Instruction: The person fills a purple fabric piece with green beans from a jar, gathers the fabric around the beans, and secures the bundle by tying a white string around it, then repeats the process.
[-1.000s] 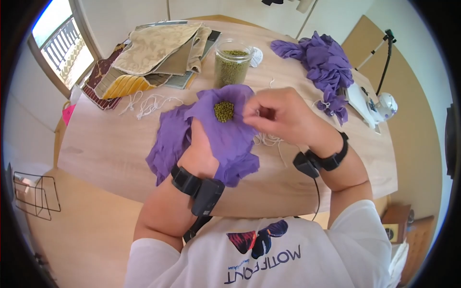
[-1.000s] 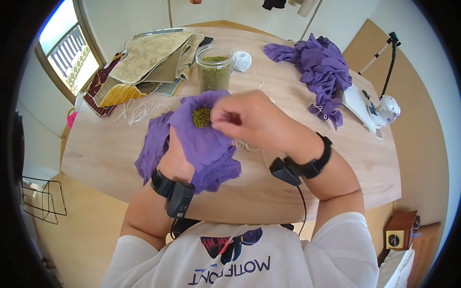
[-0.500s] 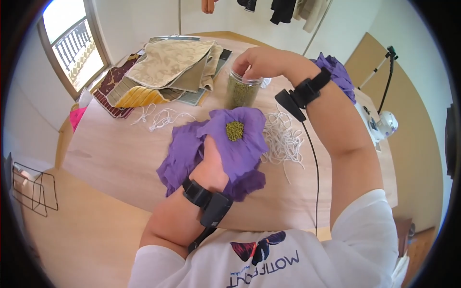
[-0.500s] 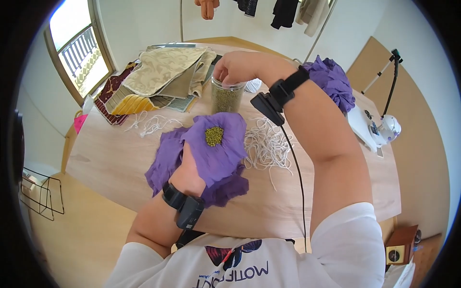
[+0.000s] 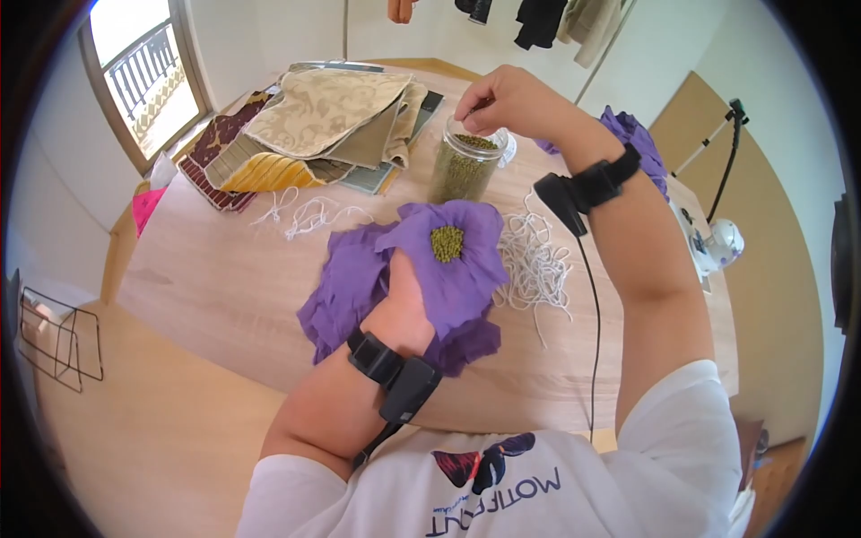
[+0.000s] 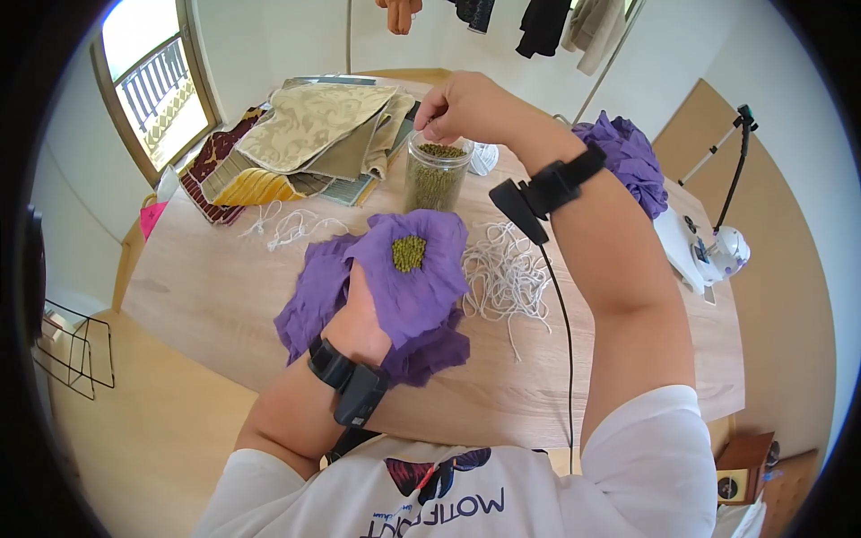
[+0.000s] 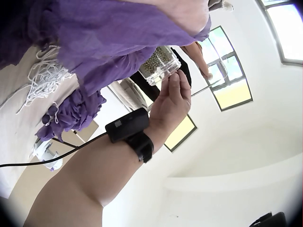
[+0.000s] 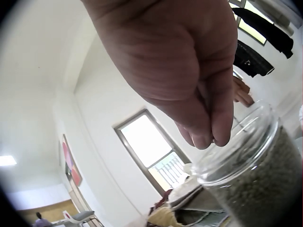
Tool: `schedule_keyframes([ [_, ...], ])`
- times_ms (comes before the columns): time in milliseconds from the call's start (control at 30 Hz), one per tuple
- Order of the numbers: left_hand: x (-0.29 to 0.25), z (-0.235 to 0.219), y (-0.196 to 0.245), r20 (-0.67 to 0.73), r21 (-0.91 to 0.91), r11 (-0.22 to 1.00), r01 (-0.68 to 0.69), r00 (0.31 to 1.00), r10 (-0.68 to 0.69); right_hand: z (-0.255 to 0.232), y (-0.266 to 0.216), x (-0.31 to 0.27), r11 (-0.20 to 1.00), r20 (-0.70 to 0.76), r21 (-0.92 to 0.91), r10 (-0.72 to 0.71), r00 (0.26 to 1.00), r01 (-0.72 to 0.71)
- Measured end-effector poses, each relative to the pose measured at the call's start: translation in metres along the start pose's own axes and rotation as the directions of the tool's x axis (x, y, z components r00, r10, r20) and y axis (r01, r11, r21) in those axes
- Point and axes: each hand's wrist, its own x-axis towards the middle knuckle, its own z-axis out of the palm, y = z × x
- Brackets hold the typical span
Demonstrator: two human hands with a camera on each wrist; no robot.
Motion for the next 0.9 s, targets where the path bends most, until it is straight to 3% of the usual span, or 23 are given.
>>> schedule_keyframes([
  [100, -0.001, 0.000, 0.000, 0.026, -0.147, 0.986, 0.079, 0.997, -0.076, 0.009, -0.024, -0.028, 0.993, 0.088, 0.102, -0.070, 0.994, 0.061],
  [167, 0.002, -0.002, 0.001, -0.001, -0.118, 0.992, 0.035, 0.999, -0.035, 0.024, -0.034, -0.044, 0.988, 0.202, 0.146, -0.076, 0.976, 0.047],
  [200, 0.004, -0.003, 0.001, -0.012, -0.101, 0.995, 0.016, 1.000, -0.017, 0.035, -0.033, -0.051, 0.986, 0.231, 0.108, -0.145, 0.962, 0.123],
  [267, 0.002, -0.006, 0.001, -0.013, 0.191, 0.971, -0.143, 0.989, 0.148, 0.056, -0.024, -0.062, 0.961, 0.297, 0.036, -0.273, 0.915, 0.275],
  [300, 0.001, -0.007, 0.001, 0.006, 0.331, 0.918, -0.218, 0.974, 0.228, 0.061, -0.023, -0.066, 0.959, 0.275, -0.008, -0.269, 0.923, 0.282],
  [367, -0.002, -0.007, -0.001, -0.022, 0.249, 0.946, -0.206, 0.976, 0.218, 0.068, -0.022, -0.073, 0.951, 0.232, -0.093, -0.266, 0.936, 0.294],
  [467, -0.008, 0.004, -0.005, -0.075, 0.139, 0.983, -0.123, 0.988, 0.134, 0.058, -0.022, -0.086, 0.929, -0.022, -0.108, -0.359, 0.933, 0.354],
  [567, -0.003, 0.001, 0.003, -0.038, -0.075, 0.996, -0.045, 0.998, 0.042, 0.054, -0.008, -0.113, 0.960, -0.145, 0.279, 0.079, 0.986, -0.035],
  [600, -0.003, 0.004, 0.001, 0.002, 0.230, 0.959, -0.164, 0.986, 0.168, 0.060, 0.005, -0.120, 0.958, -0.067, 0.281, 0.081, 0.995, -0.059],
  [633, -0.003, 0.006, 0.000, 0.043, 0.508, 0.817, -0.272, 0.956, 0.291, 0.073, 0.025, -0.128, 0.956, 0.010, 0.283, 0.083, 0.997, -0.082],
  [667, -0.008, 0.015, -0.011, 0.258, 0.902, 0.209, -0.379, 0.858, 0.444, 0.084, 0.037, -0.135, 0.953, 0.085, 0.284, 0.086, 0.993, -0.107],
  [700, -0.010, 0.019, -0.019, 0.517, 0.810, -0.511, -0.287, 0.761, 0.392, 0.094, 0.038, -0.143, 0.926, 0.121, 0.360, 0.074, 0.990, -0.114],
  [767, -0.011, 0.014, -0.022, 0.611, 0.687, -0.676, -0.268, 0.716, 0.337, 0.117, 0.034, -0.153, 0.850, 0.188, 0.508, 0.047, 0.981, -0.138],
  [800, -0.011, 0.011, -0.024, 0.654, 0.613, -0.748, -0.255, 0.695, 0.300, 0.124, 0.034, -0.153, 0.835, 0.148, 0.547, -0.027, 0.989, -0.059],
  [867, -0.012, 0.007, -0.034, 0.669, 0.572, -0.798, -0.188, 0.670, 0.321, 0.135, 0.037, -0.156, 0.787, 0.054, 0.610, -0.163, 0.985, 0.096],
  [900, -0.013, 0.006, -0.041, 0.675, 0.551, -0.820, -0.154, 0.660, 0.330, 0.138, 0.039, -0.158, 0.747, 0.064, 0.661, -0.155, 0.986, 0.075],
])
